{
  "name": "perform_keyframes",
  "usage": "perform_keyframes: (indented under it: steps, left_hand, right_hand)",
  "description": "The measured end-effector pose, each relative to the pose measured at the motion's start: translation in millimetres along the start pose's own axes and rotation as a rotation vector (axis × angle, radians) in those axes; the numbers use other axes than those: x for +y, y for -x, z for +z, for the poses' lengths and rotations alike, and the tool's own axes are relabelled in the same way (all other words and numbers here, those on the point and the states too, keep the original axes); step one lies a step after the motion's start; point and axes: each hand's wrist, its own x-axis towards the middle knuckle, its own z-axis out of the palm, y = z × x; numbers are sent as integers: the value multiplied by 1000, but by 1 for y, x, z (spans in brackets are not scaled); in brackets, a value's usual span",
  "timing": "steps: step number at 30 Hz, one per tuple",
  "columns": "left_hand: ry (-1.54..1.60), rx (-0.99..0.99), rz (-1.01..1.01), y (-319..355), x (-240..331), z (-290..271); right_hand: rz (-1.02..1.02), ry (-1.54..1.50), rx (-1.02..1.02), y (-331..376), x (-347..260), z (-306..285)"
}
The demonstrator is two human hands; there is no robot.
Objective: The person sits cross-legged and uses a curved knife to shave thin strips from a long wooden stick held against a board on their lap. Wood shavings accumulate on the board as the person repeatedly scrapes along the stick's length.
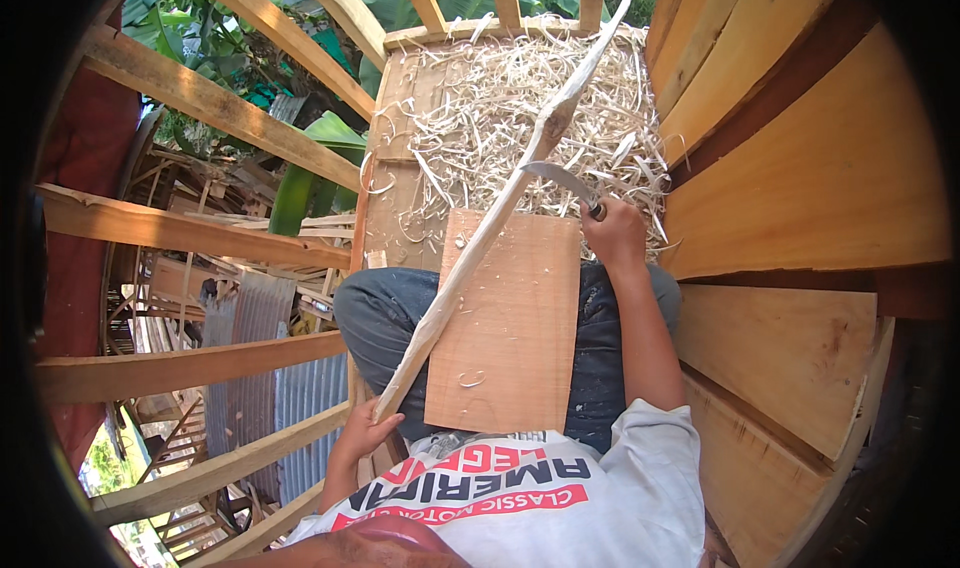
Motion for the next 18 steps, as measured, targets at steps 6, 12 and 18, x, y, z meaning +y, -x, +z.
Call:
perform_keyframes:
  steps: [6,12,18]
  left_hand:
    - [19,-165,-107,-15,-1,-14]
    - [48,-205,-122,-24,-5,-16]
    - [125,-226,-135,-32,-9,-12]
  right_hand:
    - [-113,120,-99,26,-34,6]
    - [-98,418,-134,-19,-44,5]
    - [-89,588,-161,-69,-49,19]
